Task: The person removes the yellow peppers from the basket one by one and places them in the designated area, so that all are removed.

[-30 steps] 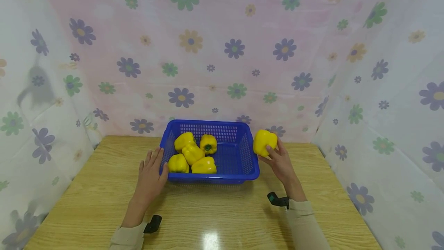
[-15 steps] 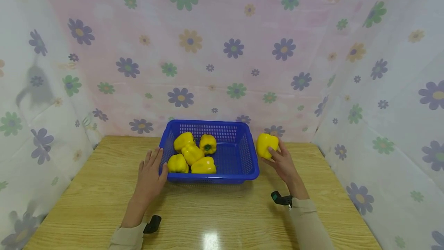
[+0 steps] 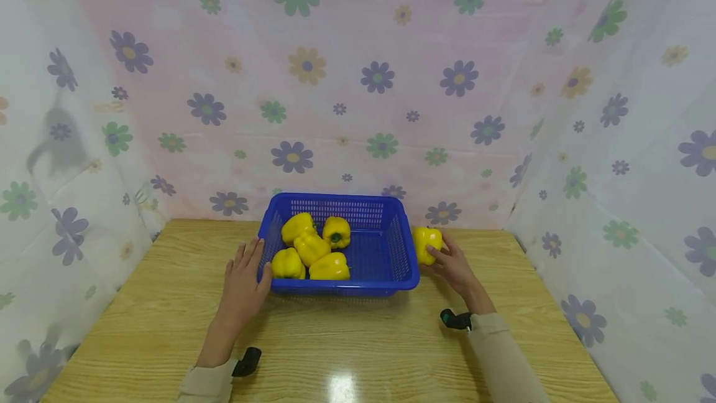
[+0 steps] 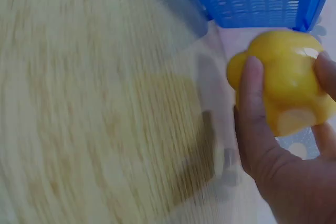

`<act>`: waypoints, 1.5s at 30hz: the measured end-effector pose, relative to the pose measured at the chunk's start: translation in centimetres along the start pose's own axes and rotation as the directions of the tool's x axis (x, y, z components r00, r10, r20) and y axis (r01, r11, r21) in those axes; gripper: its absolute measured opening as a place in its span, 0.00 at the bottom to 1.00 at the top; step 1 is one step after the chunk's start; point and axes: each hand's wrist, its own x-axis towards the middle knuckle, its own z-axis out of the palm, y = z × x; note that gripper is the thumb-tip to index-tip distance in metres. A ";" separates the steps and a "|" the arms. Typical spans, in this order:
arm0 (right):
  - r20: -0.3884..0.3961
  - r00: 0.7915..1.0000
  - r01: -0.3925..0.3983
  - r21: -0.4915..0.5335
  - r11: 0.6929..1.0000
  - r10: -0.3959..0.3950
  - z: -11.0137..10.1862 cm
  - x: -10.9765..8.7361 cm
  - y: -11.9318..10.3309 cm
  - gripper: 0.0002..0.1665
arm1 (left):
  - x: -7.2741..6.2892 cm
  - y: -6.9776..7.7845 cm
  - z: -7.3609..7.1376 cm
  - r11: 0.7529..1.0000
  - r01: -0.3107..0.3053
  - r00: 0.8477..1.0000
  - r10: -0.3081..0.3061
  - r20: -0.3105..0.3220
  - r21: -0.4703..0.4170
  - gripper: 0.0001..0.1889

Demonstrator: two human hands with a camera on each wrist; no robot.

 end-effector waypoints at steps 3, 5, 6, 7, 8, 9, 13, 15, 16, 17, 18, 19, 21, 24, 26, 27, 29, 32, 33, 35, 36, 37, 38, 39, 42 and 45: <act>0.025 1.000 -0.003 -0.030 1.000 0.004 -0.2 0.2 0.3 0.40 | 0.0 0.0 0.0 1.000 -0.001 1.000 0.001 -0.003 0.000 0.31; 0.026 1.000 -0.013 -0.036 0.999 0.014 -0.2 0.2 0.4 0.40 | 0.0 0.0 0.0 1.000 -0.002 1.000 0.002 -0.004 -0.001 0.30; 0.025 1.000 -0.014 -0.043 0.999 0.015 -0.2 0.3 0.3 0.40 | 0.0 0.0 0.0 1.000 -0.003 1.000 0.003 -0.005 -0.003 0.30; 0.027 0.999 -0.017 -0.048 0.999 0.018 -0.2 0.3 0.3 0.41 | 0.0 0.0 0.0 1.000 -0.002 1.000 0.002 -0.006 -0.004 0.30; 0.028 0.999 -0.019 -0.054 0.998 0.021 -0.2 0.4 0.3 0.41 | 0.0 0.0 0.0 1.000 -0.001 1.000 0.001 -0.005 -0.004 0.30; 0.029 0.999 -0.020 -0.060 0.998 0.022 -0.1 0.4 0.3 0.41 | 0.0 0.0 0.0 1.000 0.000 1.000 0.000 -0.006 -0.002 0.30; 0.034 0.999 -0.026 -0.077 0.997 0.028 -0.1 0.6 0.2 0.41 | 0.0 -0.1 0.0 1.000 0.004 1.000 -0.004 -0.004 -0.001 0.31; 0.036 0.999 -0.027 -0.093 0.995 0.030 -0.1 0.8 0.1 0.41 | 0.0 -0.1 0.0 1.000 0.003 1.000 -0.003 -0.006 -0.002 0.30; 0.032 0.999 -0.031 -0.098 0.995 0.035 -0.1 0.8 0.1 0.41 | 0.0 -0.1 0.1 1.000 0.003 1.000 -0.003 -0.007 -0.002 0.30; 0.031 0.999 -0.033 -0.111 0.993 0.037 -0.1 0.9 0.1 0.41 | 0.0 -0.1 0.1 1.000 0.003 1.000 -0.003 -0.009 -0.002 0.30; 0.029 0.999 -0.035 -0.120 0.992 0.039 0.0 1.0 0.0 0.41 | 0.0 -0.1 0.1 1.000 0.003 1.000 -0.003 -0.010 -0.001 0.30; 0.029 0.999 -0.037 -0.131 0.991 0.041 0.0 1.1 0.0 0.41 | 0.0 -0.1 0.1 1.000 0.003 1.000 -0.003 -0.010 0.000 0.30; 0.025 0.999 -0.044 -0.149 0.988 0.049 0.1 1.2 -0.2 0.41 | 0.0 -0.1 0.1 1.000 0.003 1.000 -0.003 -0.011 0.004 0.30; 0.028 0.998 -0.047 -0.174 0.984 0.053 0.3 1.4 -0.6 0.42 | 0.0 -0.1 0.1 1.000 0.002 1.000 -0.002 -0.010 0.004 0.30; 0.028 0.998 -0.052 -0.193 0.980 0.058 0.4 1.4 -0.8 0.42 | 0.0 -0.1 0.1 1.000 -0.001 1.000 0.001 -0.012 0.002 0.30; 0.029 0.998 -0.054 -0.200 0.978 0.061 0.5 1.5 -0.9 0.42 | 0.0 -0.1 0.1 1.000 -0.002 1.000 0.002 -0.012 0.002 0.30; 0.023 0.997 -0.065 -0.216 0.974 0.072 0.5 1.5 -1.2 0.42 | 0.0 -0.1 0.1 1.000 -0.003 1.000 0.003 -0.015 0.002 0.30; 0.025 0.996 -0.073 -0.253 0.965 0.081 0.7 1.7 -1.6 0.41 | 0.0 0.0 0.0 1.000 -0.003 1.000 0.003 -0.018 -0.010 0.30; 0.025 0.996 -0.077 -0.264 0.961 0.086 0.7 1.8 -1.8 0.41 | 0.0 0.0 0.0 1.000 -0.001 1.000 0.000 -0.016 -0.015 0.30; 0.035 0.995 -0.083 -0.291 0.953 0.097 0.8 2.0 -2.1 0.42 | 0.0 0.0 0.0 1.000 0.003 1.000 -0.003 -0.012 -0.022 0.30; 0.041 0.994 -0.087 -0.300 0.950 0.104 0.9 2.1 -2.2 0.42 | 0.0 0.0 0.0 1.000 0.005 1.000 -0.005 -0.010 -0.026 0.30; 0.042 0.993 -0.096 -0.308 0.947 0.114 0.9 2.2 -2.4 0.42 | 0.0 0.0 0.0 1.000 0.006 1.000 -0.006 -0.008 -0.027 0.30; 0.045 0.991 -0.106 -0.313 0.944 0.126 0.9 2.3 -2.5 0.42 | 0.0 0.0 0.0 1.000 0.008 1.000 -0.008 -0.005 -0.027 0.30; 0.046 0.989 -0.117 -0.317 0.941 0.139 0.9 2.4 -2.7 0.42 | 0.0 0.0 0.0 1.000 0.010 1.000 -0.010 -0.003 -0.027 0.31; 0.058 0.984 -0.142 -0.343 0.929 0.171 0.8 2.7 -3.1 0.41 | 0.0 0.0 0.0 0.999 0.013 1.000 -0.013 0.001 -0.030 0.31; 0.071 0.978 -0.158 -0.372 0.915 0.197 0.6 3.0 -3.3 0.40 | 0.0 0.1 0.0 0.999 0.015 1.000 -0.015 0.003 -0.031 0.31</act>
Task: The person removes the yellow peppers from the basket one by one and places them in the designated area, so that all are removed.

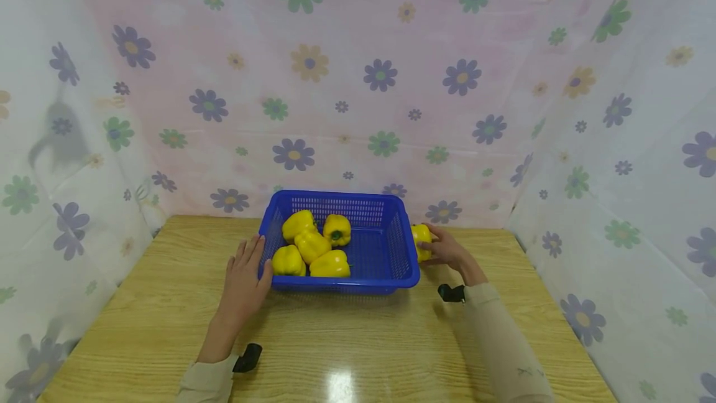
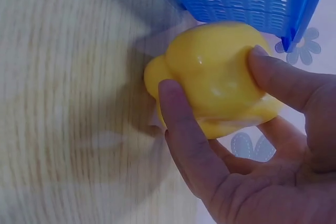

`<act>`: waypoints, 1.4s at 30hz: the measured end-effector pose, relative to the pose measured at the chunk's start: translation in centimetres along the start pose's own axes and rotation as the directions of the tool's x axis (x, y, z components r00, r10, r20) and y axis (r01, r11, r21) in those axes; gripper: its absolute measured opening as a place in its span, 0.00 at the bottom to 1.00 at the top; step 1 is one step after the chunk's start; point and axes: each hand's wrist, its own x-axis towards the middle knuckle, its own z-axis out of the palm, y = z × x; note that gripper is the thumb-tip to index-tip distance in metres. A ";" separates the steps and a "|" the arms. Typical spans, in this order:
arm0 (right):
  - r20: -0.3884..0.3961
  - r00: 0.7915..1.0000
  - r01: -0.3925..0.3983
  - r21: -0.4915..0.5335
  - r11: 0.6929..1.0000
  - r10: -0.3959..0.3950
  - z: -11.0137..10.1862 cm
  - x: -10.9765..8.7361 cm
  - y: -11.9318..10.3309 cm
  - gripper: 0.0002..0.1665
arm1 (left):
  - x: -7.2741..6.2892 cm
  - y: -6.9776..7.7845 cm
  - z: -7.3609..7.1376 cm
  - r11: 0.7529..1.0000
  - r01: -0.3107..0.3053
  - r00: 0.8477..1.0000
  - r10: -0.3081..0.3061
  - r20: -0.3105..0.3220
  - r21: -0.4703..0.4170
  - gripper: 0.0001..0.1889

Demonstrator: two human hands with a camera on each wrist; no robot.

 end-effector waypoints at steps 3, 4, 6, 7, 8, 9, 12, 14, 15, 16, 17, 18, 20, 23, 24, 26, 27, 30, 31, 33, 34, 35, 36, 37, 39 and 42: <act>0.013 1.000 -0.019 -0.011 1.000 0.019 -0.3 0.1 -0.1 0.39 | 0.0 0.1 0.0 1.000 0.000 1.000 0.000 0.000 -0.002 0.31; 0.013 1.000 -0.027 -0.010 1.000 0.027 -0.4 0.2 -0.1 0.39 | 0.0 0.1 0.0 1.000 -0.001 1.000 0.001 -0.001 -0.002 0.31; 0.012 0.999 -0.041 -0.008 0.999 0.041 -0.4 0.2 -0.2 0.39 | 0.0 0.1 0.0 1.000 -0.002 1.000 0.002 -0.002 -0.005 0.31; 0.010 0.999 -0.049 -0.007 0.999 0.049 -0.5 0.2 -0.3 0.39 | 0.0 0.1 0.0 1.000 -0.002 1.000 0.002 -0.004 -0.007 0.30; 0.009 0.998 -0.056 -0.006 0.998 0.056 -0.5 0.2 -0.3 0.39 | 0.0 0.1 0.0 1.000 -0.003 1.000 0.003 -0.005 -0.007 0.30; 0.008 0.998 -0.062 -0.006 0.998 0.062 -0.5 0.2 -0.3 0.39 | 0.0 0.1 0.0 1.000 -0.003 1.000 0.003 -0.005 -0.006 0.30; -0.001 0.997 -0.078 -0.012 0.997 0.078 -0.7 0.4 -0.3 0.41 | 0.0 0.0 0.0 1.000 -0.001 1.000 0.001 -0.001 -0.007 0.31; -0.005 0.996 -0.089 -0.015 0.996 0.089 -0.8 0.4 -0.2 0.42 | 0.0 0.0 -0.1 1.000 0.001 1.000 -0.001 0.000 -0.007 0.31; -0.009 0.996 -0.093 -0.016 0.996 0.093 -0.9 0.4 -0.2 0.42 | 0.0 0.0 -0.1 1.000 0.000 1.000 0.000 0.000 -0.007 0.31; -0.012 0.995 -0.097 -0.017 0.995 0.097 -0.9 0.4 -0.2 0.42 | 0.0 0.0 -0.2 1.000 0.000 1.000 0.000 -0.001 -0.008 0.31; -0.012 0.995 -0.099 -0.018 0.995 0.099 -1.0 0.4 -0.3 0.42 | 0.0 0.0 -0.2 1.000 0.000 1.000 0.000 -0.001 -0.008 0.31; -0.012 0.995 -0.101 -0.017 0.995 0.101 -1.0 0.4 -0.3 0.43 | 0.0 0.0 -0.2 1.000 0.000 1.000 0.000 -0.002 -0.008 0.31; -0.008 0.995 -0.103 -0.014 0.995 0.103 -1.1 0.3 -0.4 0.43 | 0.1 0.0 -0.2 1.000 -0.003 1.000 0.003 -0.006 -0.010 0.31; -0.004 0.994 -0.105 -0.008 0.994 0.105 -1.2 0.1 -0.4 0.43 | 0.0 -0.1 -0.2 1.000 -0.009 1.000 0.009 -0.011 -0.009 0.30; -0.002 0.994 -0.105 -0.009 0.994 0.105 -1.3 0.1 -0.4 0.43 | 0.0 -0.1 -0.1 1.000 -0.011 1.000 0.011 -0.013 -0.009 0.30; 0.009 0.995 -0.098 -0.013 0.995 0.098 -1.4 -0.1 -0.3 0.43 | 0.0 -0.1 0.0 1.000 -0.012 1.000 0.012 -0.013 -0.006 0.30; 0.011 0.995 -0.097 -0.014 0.995 0.097 -1.5 -0.1 -0.2 0.43 | 0.0 -0.1 0.0 1.000 -0.012 1.000 0.012 -0.014 -0.005 0.30; 0.027 0.995 -0.091 -0.018 0.996 0.092 -1.5 -0.1 -0.2 0.43 | 0.0 -0.2 0.1 1.000 -0.008 1.000 0.008 -0.013 -0.004 0.30; 0.033 0.995 -0.090 -0.017 0.996 0.091 -1.6 -0.1 -0.2 0.43 | 0.1 -0.2 0.1 1.000 -0.007 1.000 0.007 -0.014 -0.004 0.30; 0.039 0.994 -0.097 -0.010 0.995 0.098 -1.6 -0.1 -0.3 0.43 | 0.1 -0.3 0.2 1.000 -0.008 1.000 0.008 -0.016 -0.005 0.30; 0.043 0.994 -0.099 -0.011 0.995 0.099 -1.7 -0.2 -0.3 0.44 | 0.1 -0.3 0.2 1.000 -0.009 1.000 0.009 -0.018 -0.006 0.30; 0.049 0.994 -0.098 -0.012 0.995 0.099 -1.7 -0.2 -0.4 0.44 | 0.1 -0.3 0.2 1.000 -0.010 1.000 0.010 -0.019 -0.005 0.30; 0.055 0.994 -0.098 -0.013 0.995 0.099 -1.8 -0.3 -0.4 0.44 | 0.1 -0.3 0.2 1.000 -0.011 1.000 0.011 -0.021 -0.006 0.30; 0.060 0.993 -0.099 -0.011 0.995 0.100 -1.9 -0.3 -0.5 0.44 | 0.1 -0.3 0.2 1.000 -0.012 1.000 0.012 -0.022 -0.005 0.30; 0.067 0.993 -0.098 -0.013 0.995 0.098 -2.0 -0.5 -0.6 0.45 | 0.1 -0.3 0.2 1.000 -0.014 1.000 0.014 -0.025 -0.003 0.30; 0.072 0.992 -0.100 -0.010 0.995 0.101 -2.1 -0.6 -0.7 0.46 | 0.1 -0.4 0.3 1.000 -0.014 0.999 0.014 -0.028 -0.001 0.30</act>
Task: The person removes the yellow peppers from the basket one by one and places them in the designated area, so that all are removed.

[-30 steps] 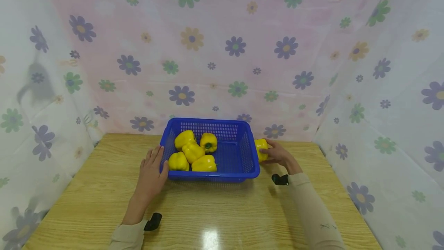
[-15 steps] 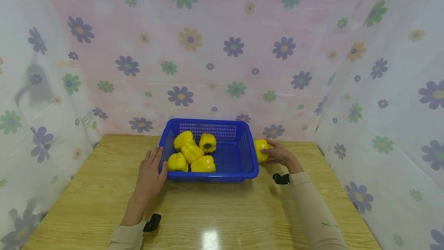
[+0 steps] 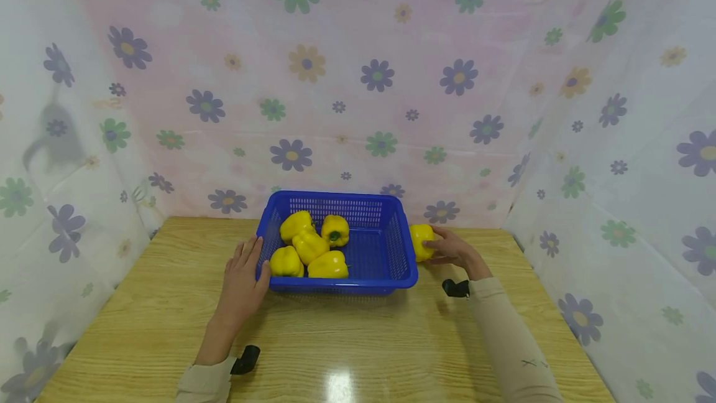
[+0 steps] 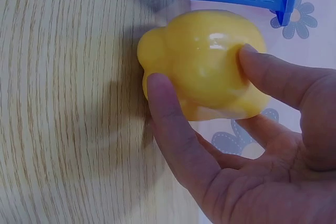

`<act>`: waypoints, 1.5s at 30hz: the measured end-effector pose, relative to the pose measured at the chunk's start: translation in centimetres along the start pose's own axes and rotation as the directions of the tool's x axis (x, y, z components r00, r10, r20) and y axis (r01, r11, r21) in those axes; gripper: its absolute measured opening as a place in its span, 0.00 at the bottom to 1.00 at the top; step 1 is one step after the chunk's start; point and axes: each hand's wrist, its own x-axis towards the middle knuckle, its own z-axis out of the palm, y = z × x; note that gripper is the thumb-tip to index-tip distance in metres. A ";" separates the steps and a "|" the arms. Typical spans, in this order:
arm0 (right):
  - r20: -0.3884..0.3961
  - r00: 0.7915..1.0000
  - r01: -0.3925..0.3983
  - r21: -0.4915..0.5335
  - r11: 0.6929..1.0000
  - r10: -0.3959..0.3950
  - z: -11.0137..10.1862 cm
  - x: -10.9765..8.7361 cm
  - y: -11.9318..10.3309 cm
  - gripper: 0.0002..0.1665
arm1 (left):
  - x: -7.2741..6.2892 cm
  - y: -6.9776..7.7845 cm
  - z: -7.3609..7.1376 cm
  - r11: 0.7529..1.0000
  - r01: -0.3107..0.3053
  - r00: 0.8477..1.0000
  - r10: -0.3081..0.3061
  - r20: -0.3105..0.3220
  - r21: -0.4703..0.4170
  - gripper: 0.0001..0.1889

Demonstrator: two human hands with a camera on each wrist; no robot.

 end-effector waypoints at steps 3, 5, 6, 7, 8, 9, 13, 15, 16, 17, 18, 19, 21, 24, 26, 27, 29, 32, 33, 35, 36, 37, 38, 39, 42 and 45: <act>-0.007 1.000 -0.013 0.015 1.000 0.013 0.1 -0.1 -0.1 0.46 | 0.0 0.0 0.0 1.000 0.001 1.000 -0.001 -0.001 -0.001 0.30; -0.012 1.000 -0.016 0.017 1.000 0.017 0.2 0.0 -0.1 0.45 | -0.1 0.0 0.0 1.000 -0.002 1.000 0.002 -0.004 -0.003 0.30; -0.014 1.000 -0.018 0.016 1.000 0.018 0.2 0.0 0.0 0.45 | -0.1 0.0 0.0 1.000 -0.003 1.000 0.003 -0.006 -0.006 0.30; -0.015 1.000 -0.017 0.011 1.000 0.017 0.2 0.1 0.0 0.45 | -0.1 0.1 0.0 1.000 -0.005 1.000 0.005 -0.008 -0.008 0.30; -0.022 1.000 -0.020 0.010 1.000 0.021 0.2 0.1 0.1 0.45 | -0.1 0.1 -0.1 1.000 -0.007 1.000 0.006 -0.010 -0.008 0.30; -0.028 0.999 -0.022 0.007 1.000 0.022 0.2 0.2 0.1 0.45 | -0.1 0.1 -0.1 1.000 -0.007 1.000 0.007 -0.011 -0.010 0.30; -0.045 0.999 -0.026 0.007 1.000 0.026 0.2 0.2 0.3 0.45 | -0.2 0.2 -0.1 1.000 -0.006 1.000 0.006 -0.009 -0.011 0.30; -0.045 0.999 -0.025 0.013 1.000 0.026 0.2 0.2 0.4 0.45 | -0.1 0.2 -0.1 1.000 -0.006 1.000 0.005 -0.008 -0.008 0.30; -0.042 0.999 -0.022 0.014 1.000 0.022 0.3 0.1 0.4 0.45 | -0.1 0.1 -0.1 1.000 -0.007 1.000 0.007 -0.008 -0.006 0.30; -0.041 0.999 -0.020 0.013 1.000 0.021 0.3 0.1 0.5 0.44 | -0.1 0.1 -0.1 1.000 -0.010 1.000 0.010 -0.011 -0.005 0.30; -0.041 0.999 -0.021 0.012 1.000 0.022 0.3 0.1 0.5 0.44 | -0.1 0.1 -0.1 1.000 -0.012 1.000 0.011 -0.012 -0.004 0.30; -0.042 0.999 -0.023 0.011 1.000 0.024 0.3 0.1 0.6 0.44 | -0.1 0.1 -0.1 1.000 -0.013 1.000 0.013 -0.013 -0.003 0.30; -0.047 0.999 -0.025 0.009 1.000 0.025 0.3 -0.1 0.7 0.44 | -0.1 0.1 0.0 1.000 -0.017 1.000 0.017 -0.015 -0.005 0.30; -0.047 0.999 -0.020 0.006 1.000 0.021 0.3 -0.3 0.7 0.44 | 0.0 0.0 0.1 1.000 -0.015 1.000 0.015 -0.014 -0.010 0.30; -0.049 0.999 -0.017 0.010 1.000 0.017 0.4 -0.5 0.7 0.45 | 0.0 0.0 0.1 1.000 -0.016 1.000 0.016 -0.016 -0.010 0.30; -0.052 0.999 -0.017 0.009 1.000 0.018 0.4 -0.6 0.6 0.45 | 0.0 0.0 0.1 1.000 -0.017 1.000 0.017 -0.017 -0.008 0.30; -0.051 0.999 -0.013 0.001 1.000 0.013 0.4 -0.7 0.6 0.46 | -0.1 0.0 0.0 1.000 -0.022 0.999 0.022 -0.025 -0.007 0.29; -0.048 0.999 -0.009 -0.011 1.000 0.009 0.4 -0.8 0.5 0.47 | -0.1 0.1 0.0 0.999 -0.030 0.999 0.029 -0.037 -0.011 0.29; -0.047 0.999 -0.007 -0.016 1.000 0.006 0.4 -0.9 0.5 0.47 | -0.1 0.1 0.0 0.999 -0.032 0.999 0.031 -0.040 -0.010 0.29; -0.047 0.999 -0.002 -0.026 1.000 0.001 0.4 -1.0 0.4 0.47 | -0.1 0.1 0.0 1.000 -0.029 0.999 0.028 -0.039 -0.011 0.29; -0.050 0.999 0.001 -0.034 0.999 -0.003 0.4 -1.1 0.4 0.47 | -0.1 0.1 0.0 1.000 -0.027 0.999 0.027 -0.036 -0.010 0.29; -0.054 0.999 0.002 -0.043 0.999 -0.005 0.3 -1.2 0.4 0.47 | -0.1 0.1 0.0 1.000 -0.024 0.999 0.024 -0.033 -0.009 0.30; -0.059 0.998 0.003 -0.055 0.998 -0.006 0.3 -1.3 0.3 0.46 | -0.2 0.1 0.0 1.000 -0.021 0.999 0.021 -0.028 -0.009 0.30; -0.067 0.998 0.002 -0.064 0.998 -0.007 0.3 -1.4 0.2 0.47 | -0.2 0.0 0.0 1.000 -0.020 0.999 0.020 -0.025 -0.007 0.30; -0.086 0.996 0.000 -0.097 0.995 -0.009 0.3 -1.7 0.0 0.47 | -0.2 0.1 -0.1 1.000 -0.014 1.000 0.014 -0.015 -0.011 0.30; -0.099 0.995 0.002 -0.126 0.992 -0.015 0.2 -2.0 -0.2 0.48 | -0.1 0.1 -0.1 1.000 -0.012 1.000 0.011 -0.011 -0.014 0.30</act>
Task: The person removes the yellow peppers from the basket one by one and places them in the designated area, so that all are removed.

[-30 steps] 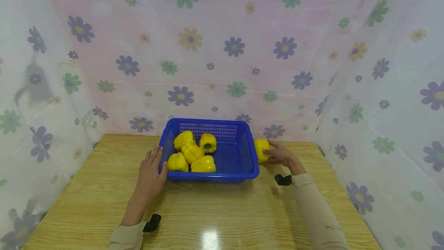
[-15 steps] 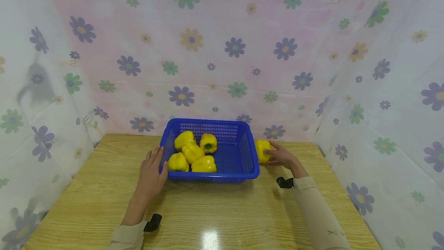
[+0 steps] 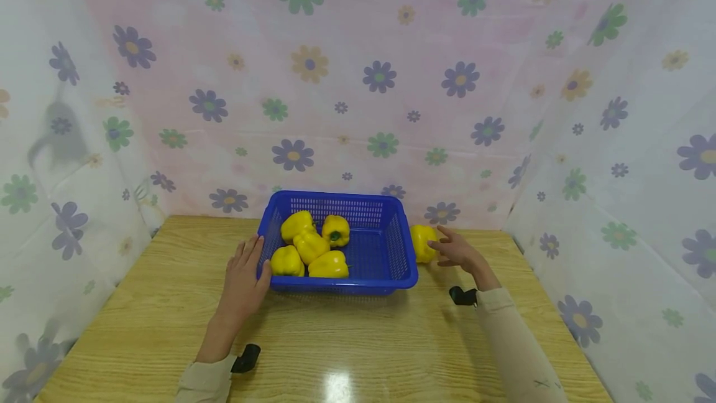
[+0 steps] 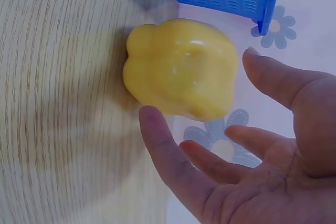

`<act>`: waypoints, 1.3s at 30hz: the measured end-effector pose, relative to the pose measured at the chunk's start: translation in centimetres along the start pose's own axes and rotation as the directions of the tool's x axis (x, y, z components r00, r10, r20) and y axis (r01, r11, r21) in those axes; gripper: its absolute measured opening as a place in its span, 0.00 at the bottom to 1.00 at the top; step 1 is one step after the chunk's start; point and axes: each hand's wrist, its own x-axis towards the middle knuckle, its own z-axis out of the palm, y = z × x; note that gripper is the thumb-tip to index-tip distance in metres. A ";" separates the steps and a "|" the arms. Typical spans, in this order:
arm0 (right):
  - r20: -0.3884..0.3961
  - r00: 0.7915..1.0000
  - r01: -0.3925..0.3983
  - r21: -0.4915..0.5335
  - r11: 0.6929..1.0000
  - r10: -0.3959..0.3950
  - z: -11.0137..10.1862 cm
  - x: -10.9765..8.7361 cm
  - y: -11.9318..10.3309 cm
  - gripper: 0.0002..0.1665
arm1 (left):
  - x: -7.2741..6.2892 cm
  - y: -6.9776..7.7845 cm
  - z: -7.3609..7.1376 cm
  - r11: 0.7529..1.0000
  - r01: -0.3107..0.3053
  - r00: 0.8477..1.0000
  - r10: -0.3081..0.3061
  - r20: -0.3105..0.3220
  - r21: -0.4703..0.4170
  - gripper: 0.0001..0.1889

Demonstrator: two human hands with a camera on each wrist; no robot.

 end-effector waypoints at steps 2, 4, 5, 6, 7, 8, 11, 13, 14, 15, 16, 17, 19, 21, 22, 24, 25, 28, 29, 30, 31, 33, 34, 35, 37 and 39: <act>-0.006 1.000 0.003 -0.014 1.000 -0.003 0.0 -0.2 -0.1 0.48 | 0.0 0.1 0.0 1.000 0.003 1.000 -0.003 0.003 -0.002 0.30; -0.014 1.000 0.007 -0.029 1.000 -0.008 0.0 -0.3 -0.2 0.48 | 0.0 0.2 -0.1 1.000 0.007 1.000 -0.007 0.007 -0.004 0.30; -0.019 1.000 0.007 -0.036 0.999 -0.008 0.0 -0.4 -0.3 0.48 | 0.0 0.2 -0.1 1.000 0.008 1.000 -0.008 0.009 -0.002 0.30; -0.023 1.000 0.006 -0.042 0.999 -0.007 0.0 -0.5 -0.4 0.49 | 0.0 0.2 -0.1 1.000 0.010 1.000 -0.010 0.011 -0.002 0.30; -0.027 1.000 0.005 -0.051 0.999 -0.007 0.0 -0.7 -0.4 0.48 | 0.0 0.2 -0.1 1.000 0.011 1.000 -0.011 0.012 -0.002 0.30; -0.031 0.999 0.006 -0.058 0.998 -0.008 0.0 -0.8 -0.6 0.48 | 0.0 0.2 -0.2 1.000 0.012 1.000 -0.012 0.013 -0.002 0.30; -0.044 0.999 0.004 -0.081 0.997 -0.008 0.0 -1.4 -0.9 0.48 | 0.0 0.2 -0.1 1.000 0.015 1.000 -0.015 0.014 -0.004 0.30; -0.047 0.999 0.005 -0.093 0.996 -0.009 0.0 -1.7 -1.2 0.48 | 0.0 0.2 -0.1 1.000 0.017 1.000 -0.017 0.014 -0.008 0.30; -0.049 0.999 0.003 -0.092 0.996 -0.008 0.0 -1.9 -1.3 0.48 | 0.0 0.2 -0.1 1.000 0.017 1.000 -0.017 0.013 -0.007 0.30; -0.052 0.999 0.001 -0.093 0.996 -0.006 0.0 -2.0 -1.4 0.47 | 0.0 0.2 -0.1 1.000 0.017 1.000 -0.017 0.013 -0.007 0.30; -0.050 0.999 0.001 -0.097 0.995 -0.006 0.0 -2.2 -1.5 0.47 | 0.0 0.2 -0.1 1.000 0.017 1.000 -0.017 0.013 -0.005 0.30; -0.048 0.999 0.002 -0.101 0.995 -0.007 0.0 -2.3 -1.6 0.47 | 0.0 0.2 -0.1 1.000 0.016 1.000 -0.016 0.013 -0.004 0.30; -0.050 0.999 0.001 -0.099 0.995 -0.006 0.0 -2.5 -1.7 0.47 | 0.0 0.2 -0.1 1.000 0.013 1.000 -0.013 0.010 -0.001 0.30; -0.052 0.999 0.000 -0.102 0.995 -0.005 0.1 -2.6 -1.9 0.47 | 0.0 0.2 -0.2 1.000 0.009 1.000 -0.009 0.007 -0.002 0.30; -0.052 0.999 0.001 -0.107 0.994 -0.007 0.1 -2.7 -1.9 0.47 | 0.0 0.2 -0.2 1.000 0.008 1.000 -0.008 0.005 -0.001 0.30; -0.057 0.998 0.002 -0.110 0.994 -0.009 0.2 -2.9 -2.1 0.47 | 0.0 0.2 -0.2 1.000 0.006 1.000 -0.006 0.002 -0.001 0.30; -0.058 0.998 0.005 -0.115 0.993 -0.012 0.2 -3.0 -2.2 0.47 | 0.0 0.2 -0.2 1.000 0.006 1.000 -0.006 0.002 -0.001 0.30; -0.060 0.998 0.018 -0.131 0.991 -0.026 0.3 -3.3 -2.5 0.48 | 0.0 0.2 -0.2 1.000 0.007 1.000 -0.007 0.001 -0.003 0.30; -0.060 0.998 0.024 -0.135 0.991 -0.032 0.4 -3.4 -2.6 0.48 | 0.0 0.1 -0.1 1.000 0.008 1.000 -0.008 0.002 -0.006 0.30; -0.060 0.998 0.027 -0.136 0.990 -0.036 0.4 -3.5 -2.7 0.48 | 0.0 0.1 -0.1 1.000 0.008 1.000 -0.008 0.003 -0.008 0.30; -0.060 0.997 0.033 -0.138 0.990 -0.042 0.5 -3.6 -2.8 0.48 | 0.1 0.0 -0.1 1.000 0.009 1.000 -0.009 0.004 -0.011 0.30; -0.060 0.997 0.045 -0.145 0.988 -0.054 0.6 -3.8 -3.0 0.48 | 0.1 -0.1 0.0 1.000 0.011 1.000 -0.011 0.006 -0.013 0.30; -0.059 0.996 0.051 -0.147 0.988 -0.060 0.7 -3.9 -3.1 0.48 | 0.1 -0.1 0.1 1.000 0.012 1.000 -0.012 0.008 -0.013 0.30; -0.058 0.996 0.056 -0.148 0.987 -0.066 0.8 -4.0 -3.2 0.47 | 0.1 -0.2 0.1 1.000 0.012 1.000 -0.012 0.009 -0.012 0.30; -0.058 0.995 0.066 -0.155 0.986 -0.076 0.9 -4.4 -3.6 0.47 | 0.1 -0.3 0.1 1.000 0.012 1.000 -0.011 0.010 -0.012 0.30; -0.059 0.995 0.072 -0.159 0.985 -0.082 1.1 -4.7 -4.0 0.47 | 0.1 -0.3 0.2 1.000 0.010 1.000 -0.010 0.010 -0.011 0.30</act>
